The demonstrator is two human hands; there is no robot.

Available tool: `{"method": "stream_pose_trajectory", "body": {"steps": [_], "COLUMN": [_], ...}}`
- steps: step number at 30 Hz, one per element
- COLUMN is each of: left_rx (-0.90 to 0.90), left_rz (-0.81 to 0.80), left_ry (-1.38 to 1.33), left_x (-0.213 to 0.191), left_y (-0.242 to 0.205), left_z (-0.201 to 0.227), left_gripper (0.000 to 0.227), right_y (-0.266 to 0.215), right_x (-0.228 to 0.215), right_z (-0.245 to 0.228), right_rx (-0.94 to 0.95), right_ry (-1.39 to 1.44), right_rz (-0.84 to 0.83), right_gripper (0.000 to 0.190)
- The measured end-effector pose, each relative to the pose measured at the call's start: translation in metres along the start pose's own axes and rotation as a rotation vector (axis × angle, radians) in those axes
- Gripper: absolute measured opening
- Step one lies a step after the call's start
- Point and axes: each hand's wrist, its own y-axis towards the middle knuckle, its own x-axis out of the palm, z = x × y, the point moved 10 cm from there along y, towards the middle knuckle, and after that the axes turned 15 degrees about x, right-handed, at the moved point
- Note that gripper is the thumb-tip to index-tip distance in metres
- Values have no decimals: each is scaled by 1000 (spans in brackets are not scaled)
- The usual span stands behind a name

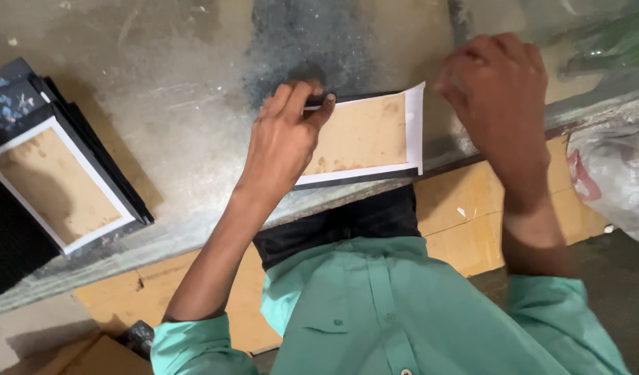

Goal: The person assembles small booklets by placing a beige paper insert into a black cover with a clock design, smoothing the edges, and stacking the finished units. The person handles the covers and inserts one at a time, occasionally adjusting the stack on the table.

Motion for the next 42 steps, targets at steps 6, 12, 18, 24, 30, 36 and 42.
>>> {"method": "stream_pose_trajectory", "body": {"steps": [6, 12, 18, 24, 30, 36, 42], "left_rx": [91, 76, 49, -353, -4, -104, -87], "left_rz": [-23, 27, 73, -440, -149, -94, 79], "left_ry": [26, -2, 52, -26, 77, 317, 228], "left_x": [17, 18, 8, 38, -10, -36, -10], "left_y": [-10, -15, -18, -18, -26, -65, 16], "left_z": [8, 12, 14, 2, 23, -8, 1], "left_gripper": [39, 49, 46, 42, 68, 32, 36], "right_y": [-32, -55, -46, -65, -76, -77, -79], "right_x": [54, 64, 58, 53, 49, 19, 48], "right_z": [-84, -78, -72, -29, -28, -61, -88], "right_rx": [-196, -92, -78, 26, 63, 78, 104], "right_ry": [145, 241, 89, -48, -152, -111, 269], "right_rz": [-32, -44, -57, -75, -30, -102, -58], "right_gripper": [65, 48, 70, 83, 88, 72, 112]}}
